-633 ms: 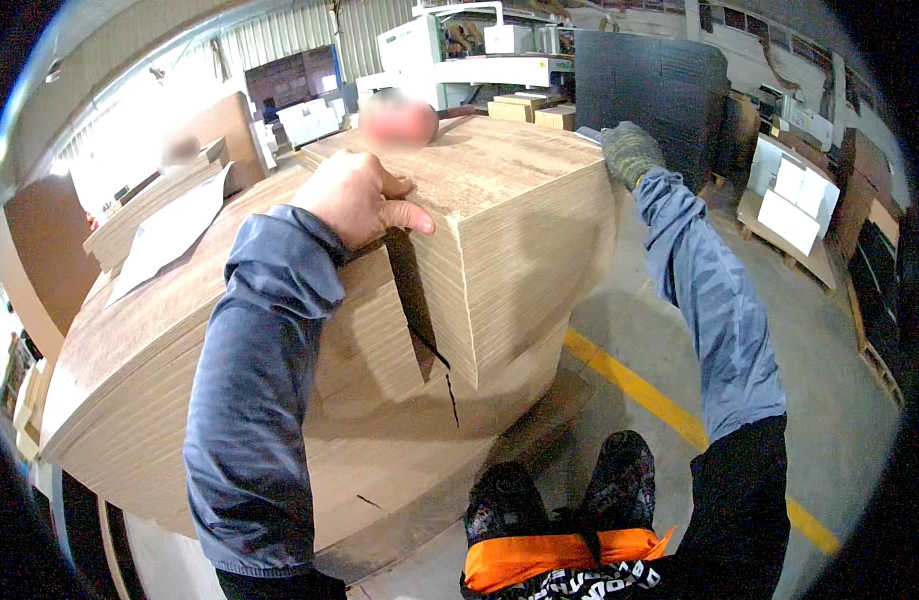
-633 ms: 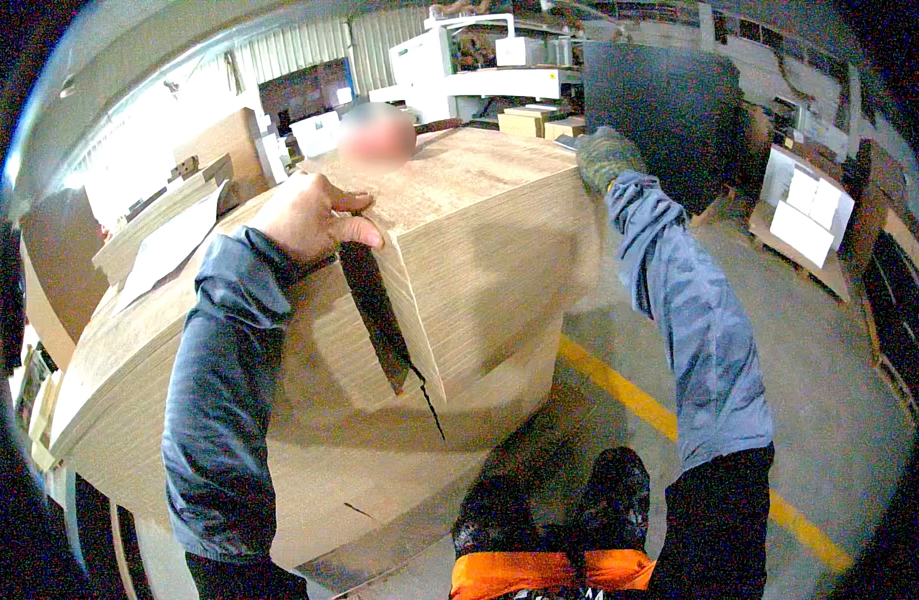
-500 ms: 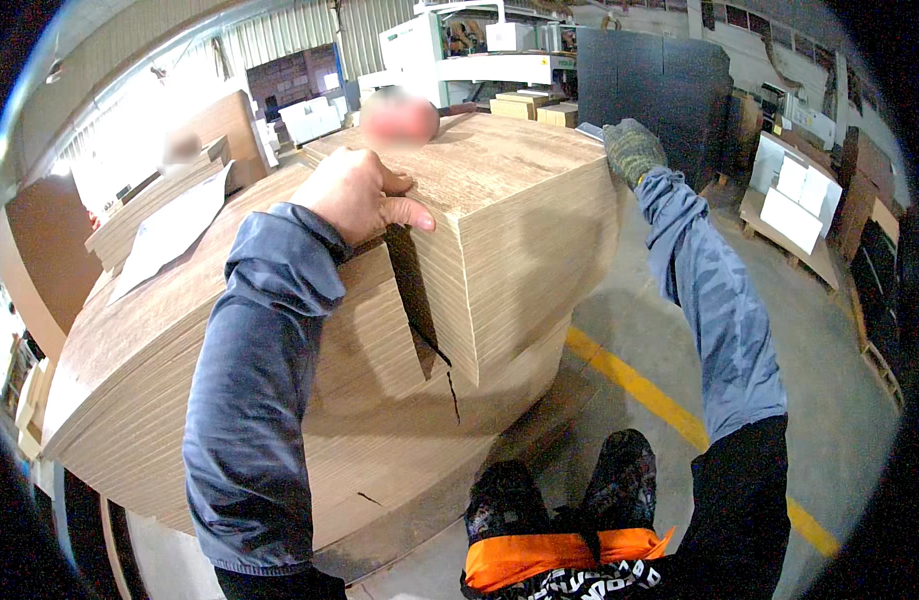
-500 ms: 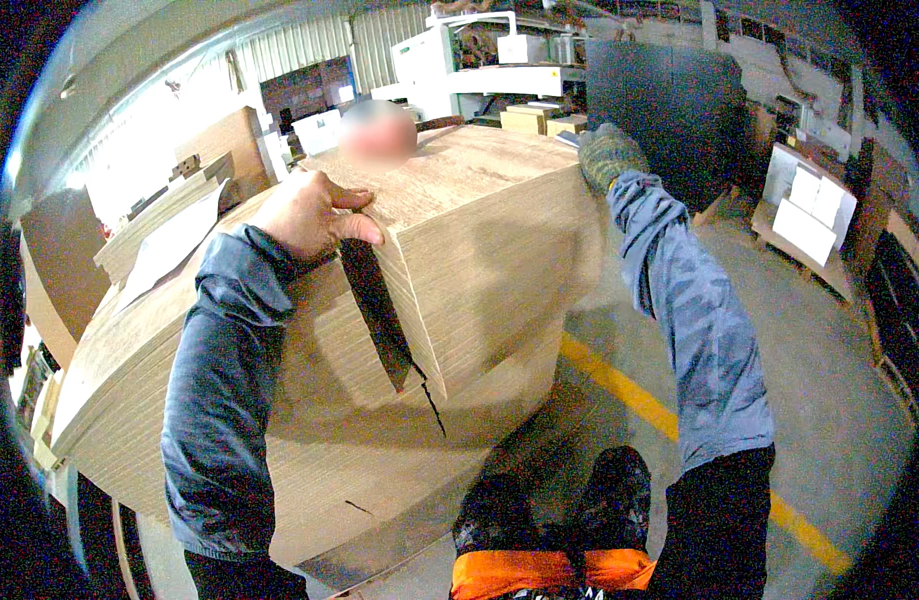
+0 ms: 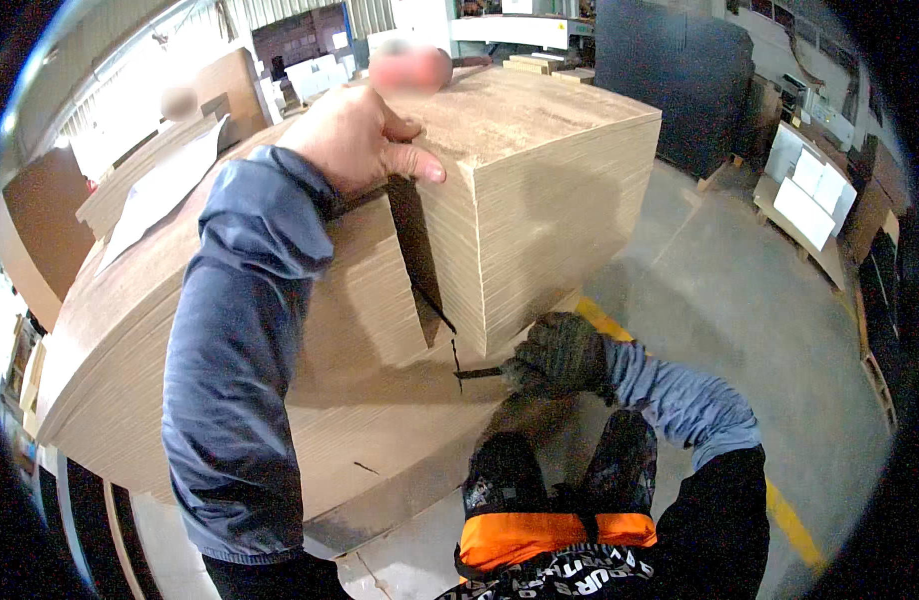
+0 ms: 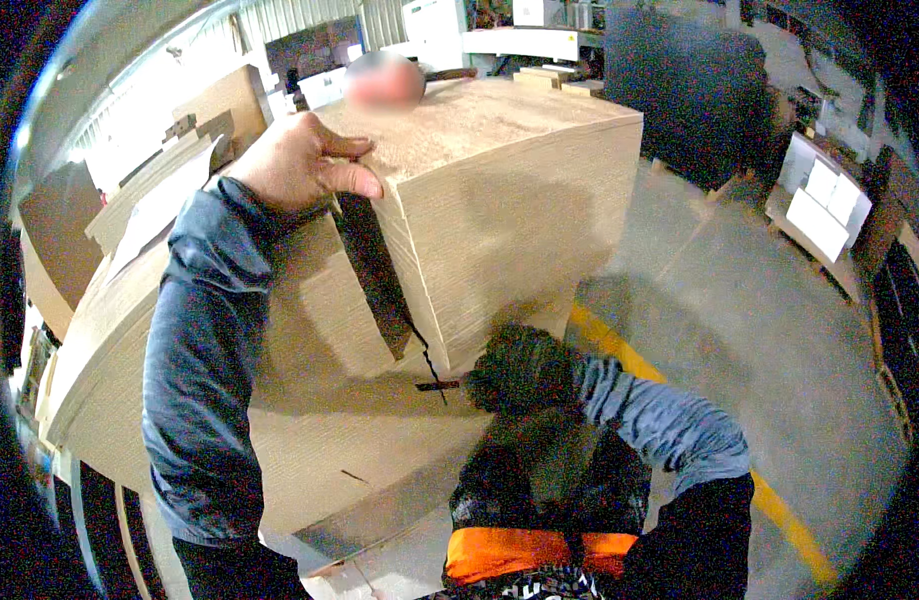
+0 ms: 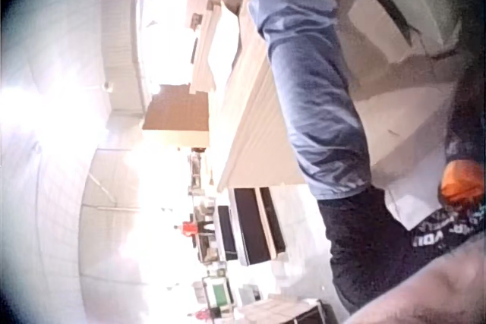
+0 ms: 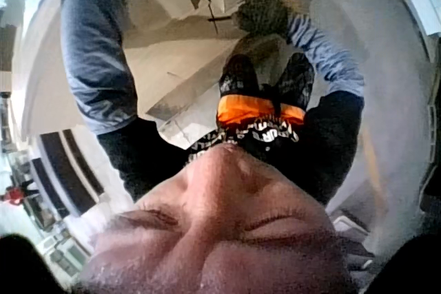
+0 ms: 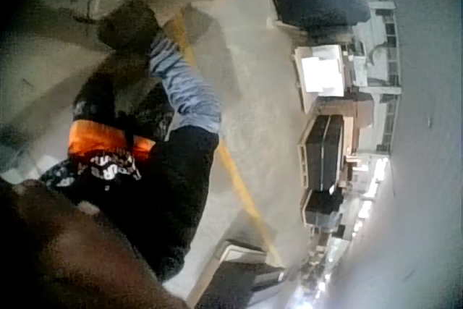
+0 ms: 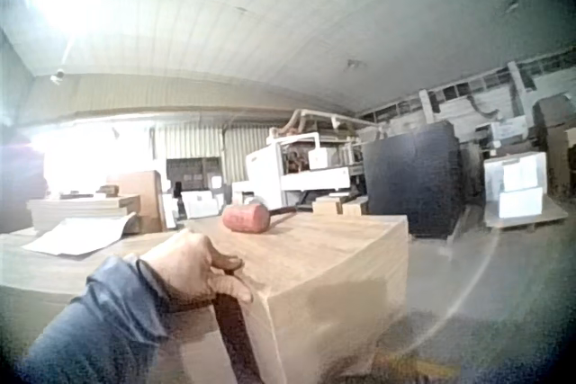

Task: The person scrapes the edges of a stack of wooden panels using a hand tool and taps the panels with a red mallet.

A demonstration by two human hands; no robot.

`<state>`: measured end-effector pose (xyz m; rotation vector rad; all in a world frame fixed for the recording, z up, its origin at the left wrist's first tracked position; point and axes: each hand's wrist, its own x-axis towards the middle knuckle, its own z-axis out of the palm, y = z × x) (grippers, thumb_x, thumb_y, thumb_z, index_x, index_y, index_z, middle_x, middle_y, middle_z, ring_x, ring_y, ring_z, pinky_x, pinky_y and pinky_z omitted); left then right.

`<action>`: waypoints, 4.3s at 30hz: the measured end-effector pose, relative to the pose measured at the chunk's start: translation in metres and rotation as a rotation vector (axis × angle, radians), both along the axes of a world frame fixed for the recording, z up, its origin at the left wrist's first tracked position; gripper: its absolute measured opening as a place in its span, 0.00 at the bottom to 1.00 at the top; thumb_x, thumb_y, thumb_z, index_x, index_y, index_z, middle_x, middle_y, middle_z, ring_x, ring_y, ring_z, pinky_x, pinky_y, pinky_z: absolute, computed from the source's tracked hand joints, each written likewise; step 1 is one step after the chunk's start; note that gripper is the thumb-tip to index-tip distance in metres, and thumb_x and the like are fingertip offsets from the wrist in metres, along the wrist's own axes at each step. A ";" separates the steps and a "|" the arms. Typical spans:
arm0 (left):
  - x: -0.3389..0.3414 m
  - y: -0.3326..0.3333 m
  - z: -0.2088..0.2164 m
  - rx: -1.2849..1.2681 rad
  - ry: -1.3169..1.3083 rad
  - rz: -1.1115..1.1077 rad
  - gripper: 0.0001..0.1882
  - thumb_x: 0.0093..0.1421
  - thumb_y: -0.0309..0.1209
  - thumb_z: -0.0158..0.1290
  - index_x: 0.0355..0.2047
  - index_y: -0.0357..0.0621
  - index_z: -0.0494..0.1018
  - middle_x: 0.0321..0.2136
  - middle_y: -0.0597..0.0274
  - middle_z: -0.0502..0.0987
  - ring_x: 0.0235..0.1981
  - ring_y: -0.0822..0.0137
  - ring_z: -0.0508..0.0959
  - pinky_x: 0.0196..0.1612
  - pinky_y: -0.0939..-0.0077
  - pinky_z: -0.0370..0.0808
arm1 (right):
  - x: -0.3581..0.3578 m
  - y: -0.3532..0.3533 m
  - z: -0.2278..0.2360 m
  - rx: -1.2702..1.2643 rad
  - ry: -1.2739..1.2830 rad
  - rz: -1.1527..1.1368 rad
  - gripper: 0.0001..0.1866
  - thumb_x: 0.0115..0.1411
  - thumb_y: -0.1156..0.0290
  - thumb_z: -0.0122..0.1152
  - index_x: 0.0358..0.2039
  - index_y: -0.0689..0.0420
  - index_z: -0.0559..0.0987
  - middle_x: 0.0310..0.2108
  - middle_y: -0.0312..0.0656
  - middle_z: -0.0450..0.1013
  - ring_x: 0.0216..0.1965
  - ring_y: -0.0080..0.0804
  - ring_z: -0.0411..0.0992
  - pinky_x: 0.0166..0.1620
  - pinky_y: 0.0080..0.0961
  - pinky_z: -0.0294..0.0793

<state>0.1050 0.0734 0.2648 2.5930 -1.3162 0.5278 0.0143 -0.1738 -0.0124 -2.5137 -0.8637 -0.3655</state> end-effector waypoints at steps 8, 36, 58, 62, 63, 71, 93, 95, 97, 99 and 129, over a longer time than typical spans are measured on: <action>0.002 0.003 -0.001 -0.018 0.022 0.018 0.33 0.43 0.49 0.63 0.39 0.32 0.74 0.34 0.45 0.78 0.36 0.57 0.79 0.41 0.72 0.73 | 0.014 0.020 0.040 -0.480 -0.478 0.215 0.10 0.44 0.60 0.55 0.23 0.51 0.77 0.18 0.37 0.69 0.22 0.37 0.69 0.23 0.34 0.68; 0.005 0.014 -0.002 -0.038 0.017 -0.018 0.25 0.51 0.45 0.58 0.41 0.36 0.75 0.30 0.48 0.79 0.31 0.66 0.79 0.37 0.73 0.72 | 0.037 0.026 0.170 -0.307 -0.971 -0.064 0.11 0.56 0.60 0.46 0.35 0.47 0.74 0.22 0.39 0.67 0.23 0.35 0.66 0.24 0.34 0.65; 0.007 0.003 -0.006 -0.016 0.067 -0.025 0.21 0.52 0.41 0.58 0.38 0.35 0.76 0.38 0.48 0.77 0.38 0.58 0.79 0.42 0.73 0.73 | 0.063 0.009 0.192 -0.351 -1.096 -0.016 0.10 0.56 0.62 0.49 0.36 0.50 0.74 0.29 0.41 0.70 0.30 0.35 0.69 0.34 0.32 0.71; 0.007 0.018 0.001 0.011 -0.007 -0.037 0.22 0.53 0.44 0.57 0.39 0.36 0.75 0.38 0.47 0.76 0.36 0.59 0.79 0.41 0.72 0.73 | 0.045 0.016 0.164 -0.558 -1.137 -0.001 0.08 0.54 0.62 0.51 0.31 0.49 0.74 0.25 0.41 0.69 0.27 0.36 0.69 0.31 0.34 0.71; 0.007 0.011 -0.001 0.004 -0.003 -0.054 0.23 0.53 0.44 0.57 0.39 0.36 0.75 0.37 0.47 0.76 0.36 0.59 0.79 0.41 0.72 0.73 | 0.038 0.009 0.137 -0.673 -1.013 0.088 0.08 0.54 0.62 0.51 0.30 0.49 0.75 0.24 0.41 0.69 0.26 0.36 0.69 0.30 0.35 0.70; 0.003 0.004 -0.004 -0.031 -0.017 -0.002 0.25 0.52 0.46 0.57 0.41 0.36 0.74 0.35 0.47 0.78 0.35 0.60 0.79 0.38 0.72 0.73 | 0.036 0.004 0.246 -0.354 -1.674 -0.379 0.04 0.54 0.65 0.56 0.29 0.50 0.73 0.17 0.35 0.65 0.16 0.32 0.64 0.18 0.30 0.62; 0.008 0.010 -0.010 -0.058 -0.077 -0.040 0.26 0.46 0.47 0.60 0.38 0.38 0.76 0.34 0.49 0.77 0.37 0.54 0.78 0.41 0.68 0.74 | 0.072 -0.063 0.241 0.034 -0.354 -1.087 0.20 0.60 0.51 0.42 0.40 0.52 0.73 0.38 0.52 0.72 0.42 0.54 0.70 0.45 0.45 0.68; 0.010 0.005 -0.014 -0.071 -0.069 -0.072 0.26 0.46 0.48 0.59 0.37 0.38 0.76 0.33 0.48 0.77 0.36 0.53 0.78 0.40 0.67 0.73 | 0.072 -0.068 0.243 0.011 -0.301 -1.121 0.20 0.60 0.50 0.42 0.40 0.51 0.73 0.39 0.52 0.72 0.42 0.54 0.69 0.45 0.45 0.67; 0.001 0.003 -0.010 -0.063 -0.051 -0.081 0.27 0.46 0.50 0.59 0.36 0.38 0.77 0.31 0.47 0.77 0.34 0.52 0.78 0.38 0.66 0.73 | 0.078 -0.077 0.240 0.013 -0.310 -1.131 0.20 0.60 0.51 0.42 0.40 0.51 0.73 0.40 0.52 0.72 0.44 0.53 0.69 0.46 0.44 0.67; -0.005 0.002 -0.003 -0.042 -0.050 -0.047 0.27 0.45 0.52 0.58 0.35 0.38 0.77 0.29 0.47 0.77 0.33 0.51 0.77 0.37 0.65 0.73 | 0.086 -0.090 0.241 0.026 -0.313 -1.119 0.20 0.60 0.51 0.42 0.40 0.52 0.74 0.41 0.52 0.71 0.45 0.52 0.68 0.47 0.43 0.67; 0.009 0.007 0.003 0.087 -0.082 0.045 0.30 0.47 0.51 0.59 0.39 0.35 0.75 0.27 0.46 0.78 0.28 0.64 0.79 0.32 0.72 0.72 | -0.042 0.031 0.036 -0.546 -0.658 -0.214 0.14 0.53 0.62 0.52 0.38 0.55 0.74 0.21 0.46 0.66 0.21 0.43 0.66 0.24 0.41 0.67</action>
